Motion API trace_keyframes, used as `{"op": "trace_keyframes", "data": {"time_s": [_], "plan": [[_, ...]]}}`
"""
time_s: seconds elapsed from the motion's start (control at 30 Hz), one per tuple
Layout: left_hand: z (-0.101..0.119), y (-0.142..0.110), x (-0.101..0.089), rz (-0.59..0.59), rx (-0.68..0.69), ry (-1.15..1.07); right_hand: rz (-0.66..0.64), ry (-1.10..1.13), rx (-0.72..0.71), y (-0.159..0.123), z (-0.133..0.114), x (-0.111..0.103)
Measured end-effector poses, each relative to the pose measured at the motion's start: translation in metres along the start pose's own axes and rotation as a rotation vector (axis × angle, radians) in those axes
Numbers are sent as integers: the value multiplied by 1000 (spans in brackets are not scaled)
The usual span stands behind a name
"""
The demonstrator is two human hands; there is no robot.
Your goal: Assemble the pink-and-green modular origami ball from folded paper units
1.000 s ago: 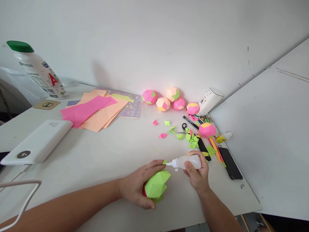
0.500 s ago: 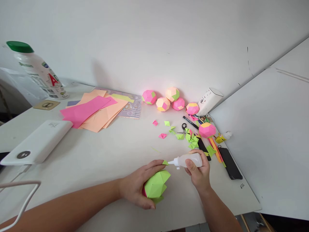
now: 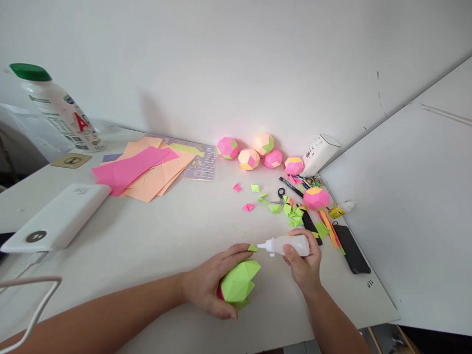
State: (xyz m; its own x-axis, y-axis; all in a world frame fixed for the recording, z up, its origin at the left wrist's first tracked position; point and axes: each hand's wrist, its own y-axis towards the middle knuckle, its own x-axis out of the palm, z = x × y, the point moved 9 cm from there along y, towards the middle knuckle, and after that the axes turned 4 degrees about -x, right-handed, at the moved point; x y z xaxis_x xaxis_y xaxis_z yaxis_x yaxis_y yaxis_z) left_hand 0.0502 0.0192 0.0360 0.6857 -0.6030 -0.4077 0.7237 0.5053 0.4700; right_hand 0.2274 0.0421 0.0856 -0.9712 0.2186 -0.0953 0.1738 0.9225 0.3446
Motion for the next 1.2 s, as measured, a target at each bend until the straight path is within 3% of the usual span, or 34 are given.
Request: {"op": "trace_keyframes", "data": {"time_s": [0.2, 0.43, 0.97, 1.2], "plan": [[-2, -1, 0, 6, 0, 4, -72, -194, -288, -2, -30, 6], [-4, -1, 2, -2, -20, 3, -118, -246, -451, -5, -49, 13], [-1, 2, 0, 4, -16, -17, -150, -248, -439, -7, -46, 15], [-2, 2, 0, -6, -23, -22, -202, -233, -520, -10, -53, 21]]}}
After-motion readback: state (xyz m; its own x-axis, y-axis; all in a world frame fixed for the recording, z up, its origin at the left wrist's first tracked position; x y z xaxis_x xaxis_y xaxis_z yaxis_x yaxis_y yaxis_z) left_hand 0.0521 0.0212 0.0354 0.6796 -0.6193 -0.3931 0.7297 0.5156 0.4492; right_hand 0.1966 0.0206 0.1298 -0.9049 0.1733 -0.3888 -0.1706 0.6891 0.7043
